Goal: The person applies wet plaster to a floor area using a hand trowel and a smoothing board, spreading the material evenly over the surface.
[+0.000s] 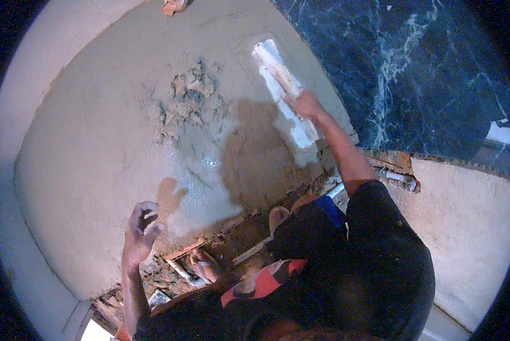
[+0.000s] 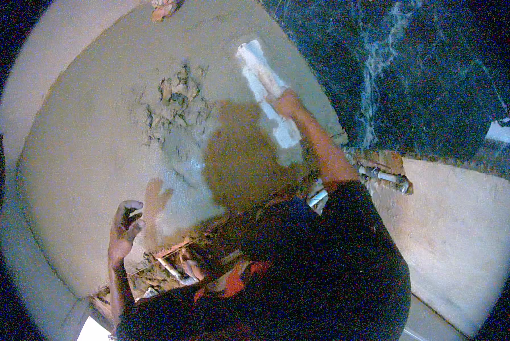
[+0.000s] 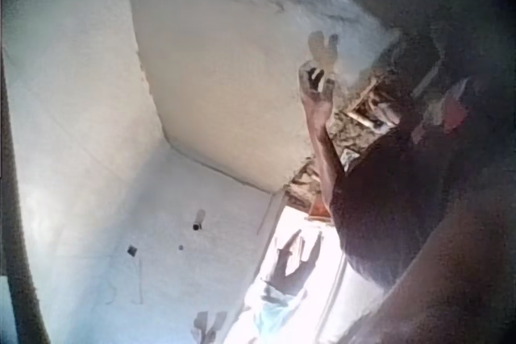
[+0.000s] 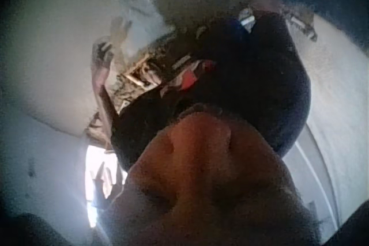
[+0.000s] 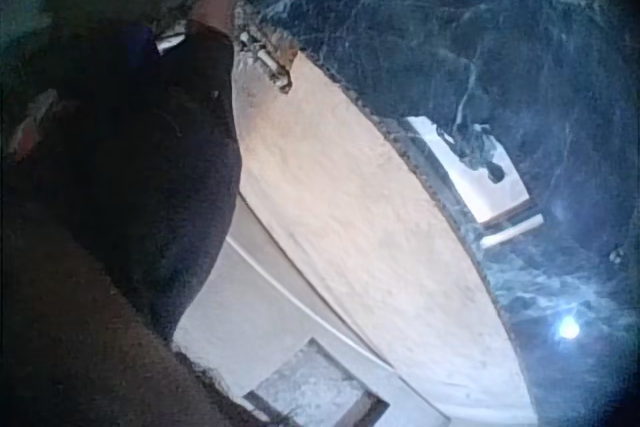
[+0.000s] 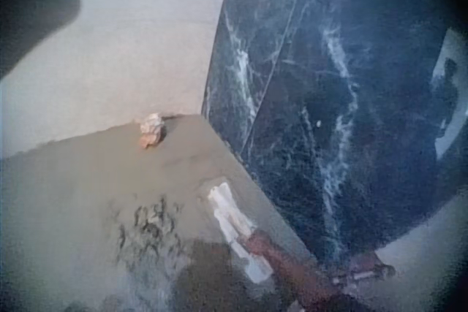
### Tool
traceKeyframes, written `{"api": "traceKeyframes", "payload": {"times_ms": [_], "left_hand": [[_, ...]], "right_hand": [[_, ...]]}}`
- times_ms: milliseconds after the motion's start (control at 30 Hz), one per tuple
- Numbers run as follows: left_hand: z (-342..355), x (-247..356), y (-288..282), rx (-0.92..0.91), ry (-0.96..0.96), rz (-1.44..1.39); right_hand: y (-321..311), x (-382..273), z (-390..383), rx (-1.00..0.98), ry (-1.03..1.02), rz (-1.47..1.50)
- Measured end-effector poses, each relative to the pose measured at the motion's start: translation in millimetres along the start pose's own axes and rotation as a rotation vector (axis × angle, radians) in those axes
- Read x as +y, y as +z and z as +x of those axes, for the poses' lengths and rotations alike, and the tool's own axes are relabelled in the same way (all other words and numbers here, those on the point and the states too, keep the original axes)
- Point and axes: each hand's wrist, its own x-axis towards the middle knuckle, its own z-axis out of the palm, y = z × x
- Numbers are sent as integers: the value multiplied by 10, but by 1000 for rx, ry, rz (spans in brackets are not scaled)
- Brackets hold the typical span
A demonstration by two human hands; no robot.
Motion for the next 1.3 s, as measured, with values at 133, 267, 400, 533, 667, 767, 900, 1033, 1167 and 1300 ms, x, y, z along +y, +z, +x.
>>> {"api": "traceKeyframes", "payload": {"times_ms": [133,267,400,533,667,767,900,1033,1167,1300], "left_hand": [[65,178,116,-16,55,66],[47,341,266,-70,100,117],[-116,270,284,-56,117,115],[-330,115,185,11,111,140],[-532,12,152,50,110,66],[-573,-32,154,51,148,82],[-612,-101,122,84,152,80],[-610,-200,35,104,193,110],[-621,-331,-28,121,153,111],[-569,-362,-56,100,78,65]], "right_hand": [[434,-403,-458,-101,-185,-119],[628,-826,-943,-102,-40,30],[533,-873,-1223,-86,-57,24],[70,-450,-1267,21,110,36],[-425,-54,-1145,234,138,-247],[-767,312,-1079,184,168,-112],[-767,622,-974,235,146,-93],[-574,822,-868,58,230,-80],[-84,878,-735,-51,-99,-255],[443,649,-614,-77,-316,-471]]}}
